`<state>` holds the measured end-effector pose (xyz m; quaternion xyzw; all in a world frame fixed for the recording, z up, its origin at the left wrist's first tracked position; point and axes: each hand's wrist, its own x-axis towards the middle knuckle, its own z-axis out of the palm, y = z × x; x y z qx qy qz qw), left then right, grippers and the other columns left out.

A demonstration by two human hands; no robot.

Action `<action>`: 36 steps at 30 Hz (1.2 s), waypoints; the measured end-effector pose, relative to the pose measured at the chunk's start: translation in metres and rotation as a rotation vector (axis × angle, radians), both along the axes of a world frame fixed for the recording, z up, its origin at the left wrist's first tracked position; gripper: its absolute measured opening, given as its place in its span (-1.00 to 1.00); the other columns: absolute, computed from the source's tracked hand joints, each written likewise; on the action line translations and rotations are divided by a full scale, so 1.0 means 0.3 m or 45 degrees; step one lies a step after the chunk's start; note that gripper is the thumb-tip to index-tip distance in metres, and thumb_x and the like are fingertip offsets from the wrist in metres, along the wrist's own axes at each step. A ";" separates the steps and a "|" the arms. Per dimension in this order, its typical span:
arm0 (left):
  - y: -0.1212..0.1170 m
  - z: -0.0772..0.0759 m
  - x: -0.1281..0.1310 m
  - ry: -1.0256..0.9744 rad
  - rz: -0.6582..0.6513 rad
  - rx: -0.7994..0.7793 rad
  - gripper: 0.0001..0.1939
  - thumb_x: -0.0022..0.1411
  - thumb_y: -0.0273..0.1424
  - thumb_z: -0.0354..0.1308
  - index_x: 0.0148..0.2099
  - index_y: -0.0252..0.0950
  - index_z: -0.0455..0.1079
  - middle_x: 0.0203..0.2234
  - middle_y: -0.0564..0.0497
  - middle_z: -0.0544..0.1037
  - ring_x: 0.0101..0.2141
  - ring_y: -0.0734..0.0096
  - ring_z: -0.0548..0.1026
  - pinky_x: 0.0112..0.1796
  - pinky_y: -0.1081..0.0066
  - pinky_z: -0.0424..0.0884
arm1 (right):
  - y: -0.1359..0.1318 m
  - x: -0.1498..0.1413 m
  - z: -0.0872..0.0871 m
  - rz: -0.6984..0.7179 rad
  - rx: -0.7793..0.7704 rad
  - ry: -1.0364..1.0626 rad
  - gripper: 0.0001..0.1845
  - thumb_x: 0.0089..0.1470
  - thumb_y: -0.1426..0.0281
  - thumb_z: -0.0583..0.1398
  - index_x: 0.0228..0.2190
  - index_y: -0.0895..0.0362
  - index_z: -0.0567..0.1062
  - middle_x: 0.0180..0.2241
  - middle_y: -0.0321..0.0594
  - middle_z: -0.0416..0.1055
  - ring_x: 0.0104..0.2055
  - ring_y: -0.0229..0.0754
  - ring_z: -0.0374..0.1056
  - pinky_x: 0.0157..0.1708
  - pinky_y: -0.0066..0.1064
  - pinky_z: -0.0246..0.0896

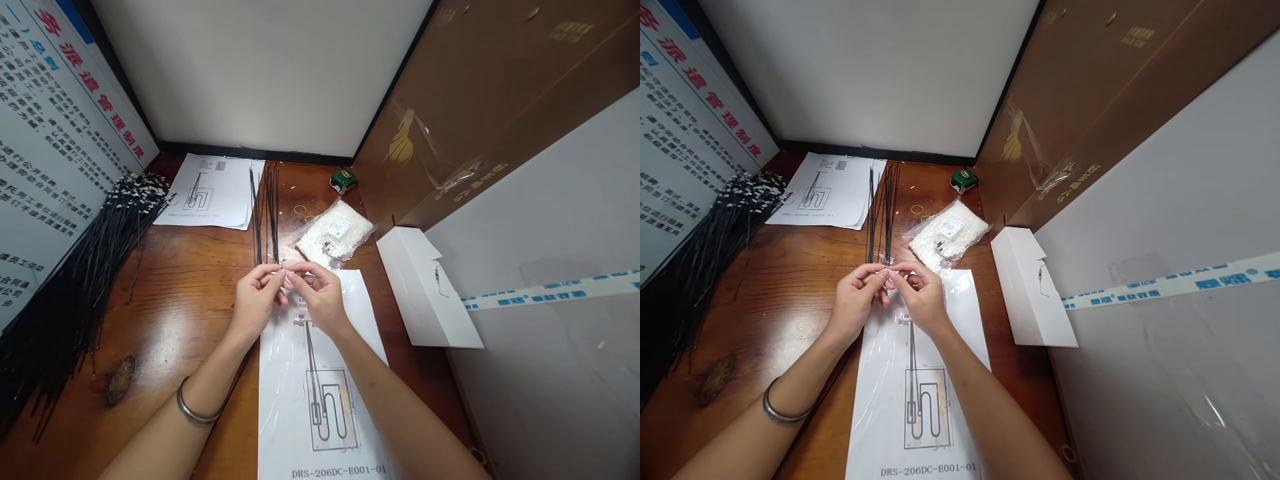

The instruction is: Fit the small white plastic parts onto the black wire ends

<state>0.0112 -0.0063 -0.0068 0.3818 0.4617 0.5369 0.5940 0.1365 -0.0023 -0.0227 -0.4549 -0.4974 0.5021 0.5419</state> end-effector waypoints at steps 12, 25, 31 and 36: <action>-0.004 0.003 0.004 0.054 -0.041 0.027 -0.76 0.06 -0.28 0.26 -0.29 -0.37 0.44 -0.55 0.05 0.53 -0.67 0.57 0.39 -0.60 0.52 0.34 | 0.027 0.030 -0.010 0.109 -0.155 0.197 -0.81 -0.11 0.28 0.33 -0.49 0.14 0.50 -0.63 -0.35 0.35 -0.64 -0.38 0.09 -0.65 -0.48 -0.07; -0.005 0.005 -0.001 0.109 -0.098 0.011 -0.77 0.07 -0.27 0.26 -0.34 -0.36 0.42 -0.51 0.02 0.56 -0.63 0.55 0.42 -0.53 0.50 0.34 | 0.034 0.038 -0.001 0.145 -0.258 0.250 -0.79 -0.17 0.29 0.33 -0.55 0.15 0.45 -0.66 -0.37 0.34 -0.69 -0.43 -0.07 -0.67 -0.47 -0.22; -0.004 0.006 -0.003 0.125 -0.115 0.017 -0.78 0.05 -0.28 0.26 -0.35 -0.36 0.42 -0.54 0.03 0.54 -0.63 0.55 0.41 -0.56 0.52 0.34 | 0.043 0.045 -0.010 0.158 -0.294 0.302 -0.82 -0.18 0.33 0.31 -0.57 0.14 0.43 -0.71 -0.42 0.23 -0.70 -0.43 -0.07 -0.67 -0.48 -0.27; -0.007 0.011 -0.004 0.153 -0.121 -0.004 -0.79 0.04 -0.29 0.26 -0.39 -0.36 0.42 -0.59 0.05 0.50 -0.63 0.55 0.39 -0.57 0.52 0.34 | 0.047 0.049 -0.005 0.171 -0.353 0.359 -0.84 -0.24 0.37 0.31 -0.62 0.14 0.41 -0.73 -0.44 0.20 -0.71 -0.44 -0.07 -0.67 -0.48 -0.28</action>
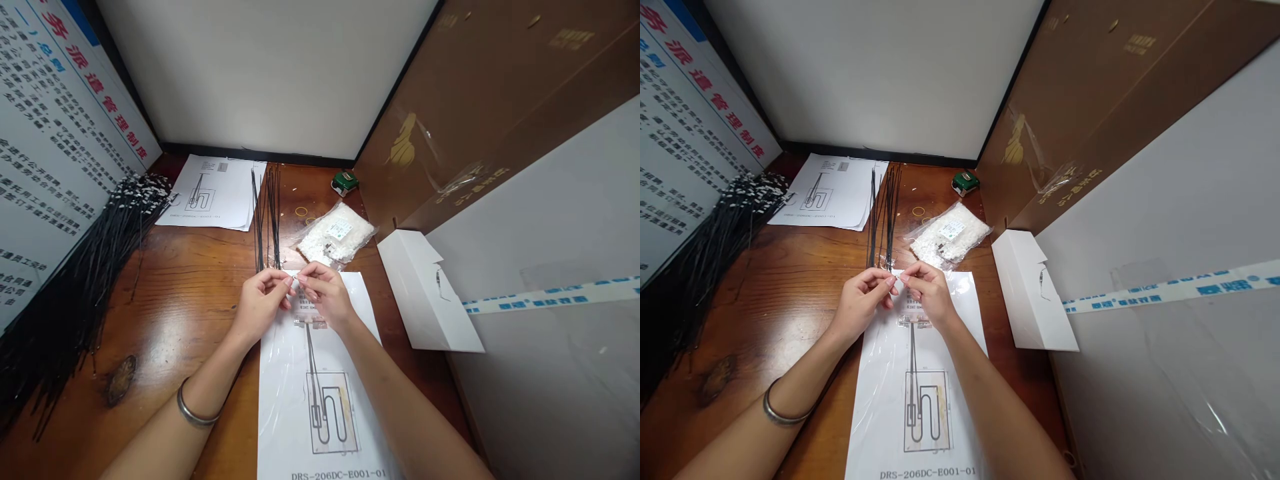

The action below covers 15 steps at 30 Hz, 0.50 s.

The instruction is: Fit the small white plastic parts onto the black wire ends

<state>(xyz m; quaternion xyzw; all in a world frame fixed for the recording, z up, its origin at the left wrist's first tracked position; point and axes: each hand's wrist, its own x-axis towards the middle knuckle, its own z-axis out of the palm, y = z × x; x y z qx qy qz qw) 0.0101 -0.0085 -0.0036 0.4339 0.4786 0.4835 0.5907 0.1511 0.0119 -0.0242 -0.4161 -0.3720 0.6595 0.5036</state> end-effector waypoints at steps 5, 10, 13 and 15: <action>-0.002 0.004 0.000 0.017 -0.014 0.019 -0.78 0.04 -0.28 0.26 -0.40 -0.35 0.41 -0.61 0.06 0.46 -0.63 0.53 0.38 -0.57 0.51 0.34 | -0.001 0.000 0.010 -0.002 -0.037 0.007 -0.84 -0.27 0.39 0.30 -0.65 0.13 0.40 -0.76 -0.46 0.16 -0.71 -0.43 -0.07 -0.67 -0.48 -0.27; -0.004 -0.001 -0.001 0.028 -0.026 0.039 -0.79 0.07 -0.29 0.25 -0.39 -0.35 0.41 -0.59 0.06 0.46 -0.62 0.54 0.37 -0.56 0.51 0.33 | -0.001 -0.003 0.011 -0.024 -0.054 0.009 -0.84 -0.27 0.39 0.30 -0.64 0.14 0.41 -0.74 -0.44 0.22 -0.72 -0.44 -0.07 -0.67 -0.48 -0.28; -0.006 -0.005 -0.002 0.034 -0.036 0.045 -0.80 0.08 -0.29 0.24 -0.39 -0.35 0.41 -0.59 0.07 0.45 -0.61 0.54 0.37 -0.55 0.51 0.33 | -0.001 0.000 0.011 0.024 -0.030 0.003 -0.85 -0.25 0.40 0.30 -0.65 0.15 0.41 -0.76 -0.45 0.17 -0.72 -0.44 -0.07 -0.66 -0.48 -0.27; -0.007 -0.007 -0.002 0.036 -0.036 0.044 -0.80 0.08 -0.29 0.24 -0.39 -0.35 0.41 -0.59 0.07 0.45 -0.61 0.54 0.36 -0.55 0.51 0.33 | -0.001 0.003 0.009 0.055 -0.012 -0.001 -0.85 -0.23 0.40 0.29 -0.65 0.14 0.40 -0.79 -0.47 0.11 -0.72 -0.44 -0.08 -0.67 -0.48 -0.28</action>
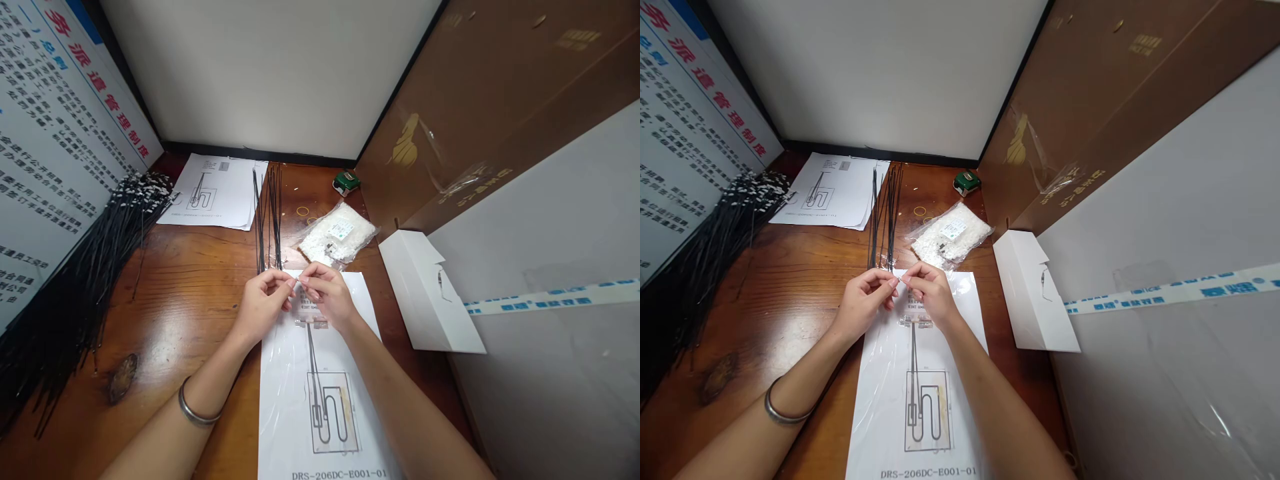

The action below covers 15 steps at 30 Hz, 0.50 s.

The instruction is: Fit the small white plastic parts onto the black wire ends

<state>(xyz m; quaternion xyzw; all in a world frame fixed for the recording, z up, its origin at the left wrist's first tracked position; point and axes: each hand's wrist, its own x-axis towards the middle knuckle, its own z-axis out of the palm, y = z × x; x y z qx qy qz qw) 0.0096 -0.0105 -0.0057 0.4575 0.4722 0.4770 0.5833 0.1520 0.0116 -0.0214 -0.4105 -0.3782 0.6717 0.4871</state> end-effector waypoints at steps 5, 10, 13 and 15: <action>0.000 0.001 0.002 -0.001 0.014 -0.028 -0.79 0.07 -0.30 0.24 -0.38 -0.36 0.41 -0.59 0.05 0.46 -0.61 0.53 0.37 -0.55 0.50 0.34 | 0.000 0.006 -0.003 0.029 0.031 -0.037 -0.85 -0.21 0.38 0.28 -0.62 0.14 0.40 -0.77 -0.47 0.11 -0.71 -0.42 -0.08 -0.65 -0.47 -0.29; 0.001 0.012 -0.006 -0.013 -0.032 -0.045 -0.81 0.04 -0.31 0.25 -0.42 -0.36 0.42 -0.60 0.04 0.47 -0.61 0.53 0.37 -0.54 0.50 0.34 | -0.001 0.020 0.020 0.135 -0.014 -0.086 -0.81 -0.22 0.34 0.29 -0.62 0.14 0.38 -0.78 -0.47 0.09 -0.71 -0.42 -0.10 -0.64 -0.46 -0.35; 0.001 0.022 -0.015 -0.021 -0.088 -0.087 -0.82 0.00 -0.33 0.27 -0.45 -0.37 0.43 -0.61 0.03 0.49 -0.63 0.54 0.38 -0.54 0.50 0.33 | 0.000 0.035 0.033 0.252 -0.041 -0.107 -0.81 -0.20 0.33 0.29 -0.61 0.14 0.39 -0.79 -0.48 0.06 -0.71 -0.42 -0.13 -0.63 -0.46 -0.37; 0.003 0.028 -0.019 -0.035 -0.108 -0.125 -0.82 -0.03 -0.33 0.28 -0.46 -0.37 0.43 -0.61 0.03 0.49 -0.64 0.54 0.39 -0.55 0.51 0.33 | 0.000 0.043 0.036 0.317 -0.044 -0.104 -0.81 -0.19 0.33 0.29 -0.60 0.15 0.38 -0.79 -0.49 0.06 -0.70 -0.43 -0.15 -0.63 -0.46 -0.37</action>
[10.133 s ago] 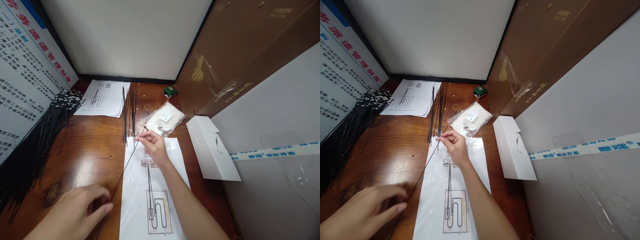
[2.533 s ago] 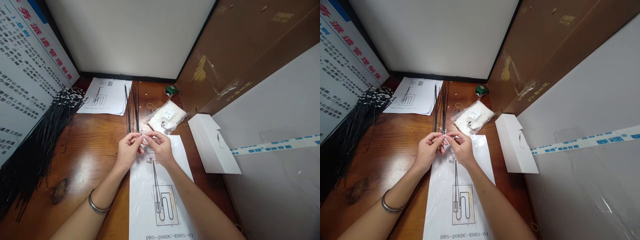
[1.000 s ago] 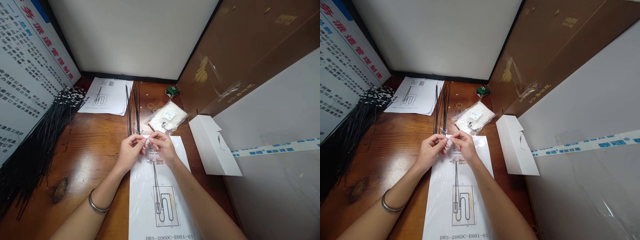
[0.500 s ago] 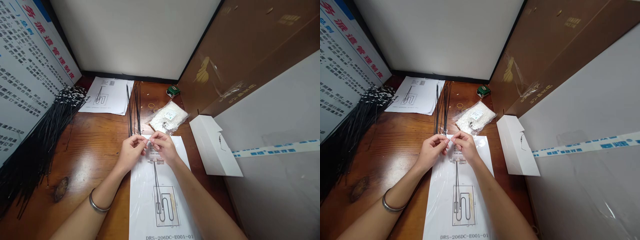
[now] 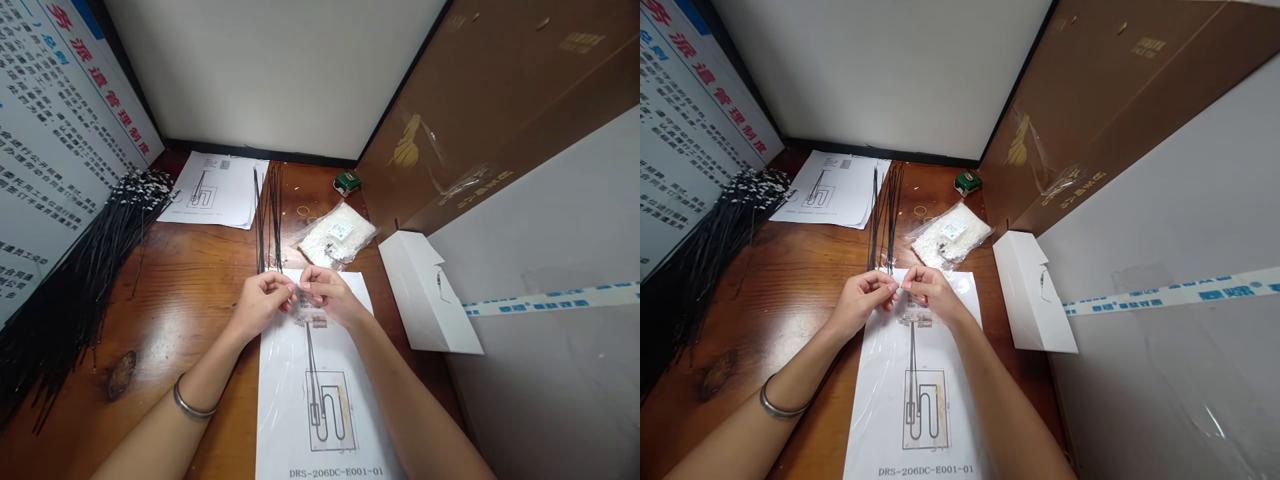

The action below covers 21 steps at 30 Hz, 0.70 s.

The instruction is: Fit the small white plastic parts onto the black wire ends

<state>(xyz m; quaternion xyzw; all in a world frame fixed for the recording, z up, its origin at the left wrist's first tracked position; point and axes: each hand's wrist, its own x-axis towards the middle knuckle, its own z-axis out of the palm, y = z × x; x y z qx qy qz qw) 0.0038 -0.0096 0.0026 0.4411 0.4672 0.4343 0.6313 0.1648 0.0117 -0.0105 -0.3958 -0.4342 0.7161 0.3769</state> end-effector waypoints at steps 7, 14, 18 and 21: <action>0.007 0.003 -0.008 -0.084 -0.030 -0.098 -0.80 -0.11 -0.35 0.32 -0.49 -0.37 0.43 -0.64 0.01 0.51 -0.64 0.51 0.42 -0.56 0.50 0.37 | 0.002 0.012 0.003 0.103 -0.007 0.000 -0.82 -0.17 0.34 0.28 -0.58 0.15 0.40 -0.77 -0.48 0.08 -0.70 -0.43 -0.15 -0.64 -0.46 -0.38; 0.014 -0.002 -0.028 -0.096 -0.148 -0.119 -0.86 -0.08 -0.40 0.29 -0.50 -0.37 0.42 -0.65 0.01 0.50 -0.65 0.52 0.42 -0.57 0.50 0.37 | 0.004 0.018 0.015 0.212 0.027 -0.055 -0.84 -0.15 0.33 0.28 -0.57 0.15 0.43 -0.76 -0.47 0.08 -0.68 -0.41 -0.15 -0.64 -0.47 -0.37; 0.016 0.002 -0.029 -0.113 -0.152 -0.129 -0.85 -0.10 -0.39 0.30 -0.50 -0.36 0.41 -0.67 0.03 0.49 -0.66 0.52 0.42 -0.57 0.51 0.37 | 0.001 0.014 0.015 0.198 0.043 -0.059 -0.83 -0.14 0.32 0.28 -0.57 0.15 0.42 -0.75 -0.47 0.08 -0.68 -0.41 -0.13 -0.65 -0.48 -0.36; 0.018 0.002 -0.029 -0.127 -0.142 -0.138 -0.83 -0.10 -0.38 0.31 -0.51 -0.36 0.40 -0.67 0.03 0.48 -0.65 0.51 0.42 -0.57 0.50 0.37 | 0.002 0.010 0.010 0.190 0.045 -0.046 -0.84 -0.13 0.33 0.27 -0.58 0.15 0.42 -0.75 -0.47 0.09 -0.69 -0.42 -0.12 -0.66 -0.48 -0.34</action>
